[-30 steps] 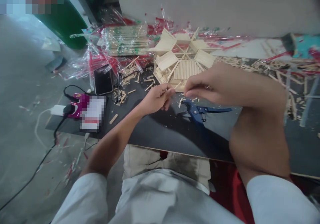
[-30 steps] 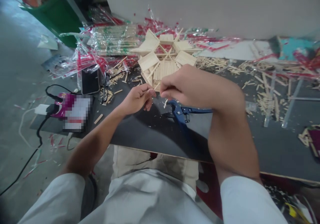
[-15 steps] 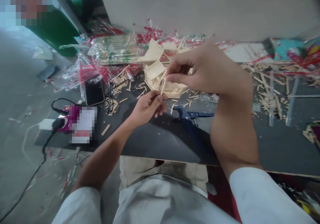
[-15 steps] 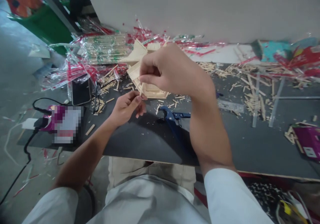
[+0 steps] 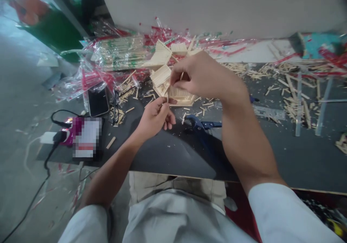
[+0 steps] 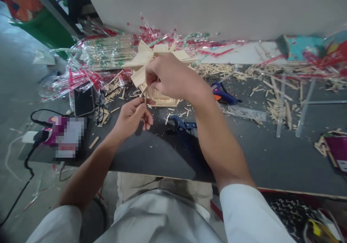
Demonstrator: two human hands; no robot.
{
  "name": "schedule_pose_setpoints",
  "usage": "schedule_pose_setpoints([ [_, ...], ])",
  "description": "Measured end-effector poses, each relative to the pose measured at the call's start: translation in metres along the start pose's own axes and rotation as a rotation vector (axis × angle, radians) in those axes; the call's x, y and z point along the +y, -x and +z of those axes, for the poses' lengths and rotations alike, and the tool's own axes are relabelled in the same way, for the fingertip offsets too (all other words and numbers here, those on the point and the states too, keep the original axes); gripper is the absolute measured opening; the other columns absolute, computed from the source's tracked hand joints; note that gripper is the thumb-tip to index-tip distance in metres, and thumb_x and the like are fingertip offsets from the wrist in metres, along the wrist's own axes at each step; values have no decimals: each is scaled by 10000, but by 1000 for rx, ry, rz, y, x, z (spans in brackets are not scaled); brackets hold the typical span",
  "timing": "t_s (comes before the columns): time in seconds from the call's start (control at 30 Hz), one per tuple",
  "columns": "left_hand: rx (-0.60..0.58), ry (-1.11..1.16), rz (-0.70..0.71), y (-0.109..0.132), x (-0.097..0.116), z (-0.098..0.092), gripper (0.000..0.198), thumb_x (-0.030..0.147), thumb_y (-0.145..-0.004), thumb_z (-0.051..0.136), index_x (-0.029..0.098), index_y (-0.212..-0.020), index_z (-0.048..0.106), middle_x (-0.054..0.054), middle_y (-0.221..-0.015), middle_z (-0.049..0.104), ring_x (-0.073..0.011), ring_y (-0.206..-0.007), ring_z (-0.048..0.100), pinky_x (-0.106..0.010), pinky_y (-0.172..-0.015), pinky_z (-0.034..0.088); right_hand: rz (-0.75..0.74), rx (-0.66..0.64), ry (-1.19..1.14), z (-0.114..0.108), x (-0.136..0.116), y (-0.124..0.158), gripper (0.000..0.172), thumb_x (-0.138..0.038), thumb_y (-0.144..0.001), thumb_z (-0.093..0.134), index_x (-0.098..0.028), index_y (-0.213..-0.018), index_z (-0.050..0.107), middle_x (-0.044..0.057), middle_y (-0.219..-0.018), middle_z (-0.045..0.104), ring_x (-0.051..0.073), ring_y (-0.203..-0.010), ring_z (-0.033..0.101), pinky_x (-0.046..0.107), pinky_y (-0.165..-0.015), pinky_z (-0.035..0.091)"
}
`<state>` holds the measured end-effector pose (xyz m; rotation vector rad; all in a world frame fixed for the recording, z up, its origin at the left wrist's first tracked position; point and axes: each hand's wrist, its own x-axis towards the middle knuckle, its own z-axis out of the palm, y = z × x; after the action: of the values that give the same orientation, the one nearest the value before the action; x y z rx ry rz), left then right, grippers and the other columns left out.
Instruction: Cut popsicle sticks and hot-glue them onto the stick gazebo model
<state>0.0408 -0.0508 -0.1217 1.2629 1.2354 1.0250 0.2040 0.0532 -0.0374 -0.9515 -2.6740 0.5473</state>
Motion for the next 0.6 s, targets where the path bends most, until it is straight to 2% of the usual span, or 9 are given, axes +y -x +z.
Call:
schedule_pose_setpoints([
  [0.23, 62, -7, -102, 2, 17, 6, 144, 209, -949, 466, 154, -1029, 571, 60, -516, 599, -85, -359, 557, -166, -354, 420, -8, -50, 57, 0, -4, 2, 150, -94, -862, 606, -194, -890, 715, 60, -888, 746, 196, -826, 665, 305, -713, 454],
  [0.4, 110, -41, -100, 5, 20, 13, 148, 209, -942, 485, 148, -997, 607, 57, -504, 582, -83, -354, 548, -169, -357, 422, 26, -56, 51, 3, -5, 0, 110, -123, -877, 620, -190, -899, 703, 76, -899, 742, 206, -818, 659, 312, -686, 431],
  [0.6, 293, -183, -65, 7, 18, 23, 189, 239, -940, 475, 180, -933, 654, 83, -445, 491, -90, -343, 512, -184, -356, 386, 52, -23, -4, 6, -5, -1, 86, -228, -940, 636, -213, -980, 711, 83, -971, 752, 220, -857, 667, 328, -718, 445],
])
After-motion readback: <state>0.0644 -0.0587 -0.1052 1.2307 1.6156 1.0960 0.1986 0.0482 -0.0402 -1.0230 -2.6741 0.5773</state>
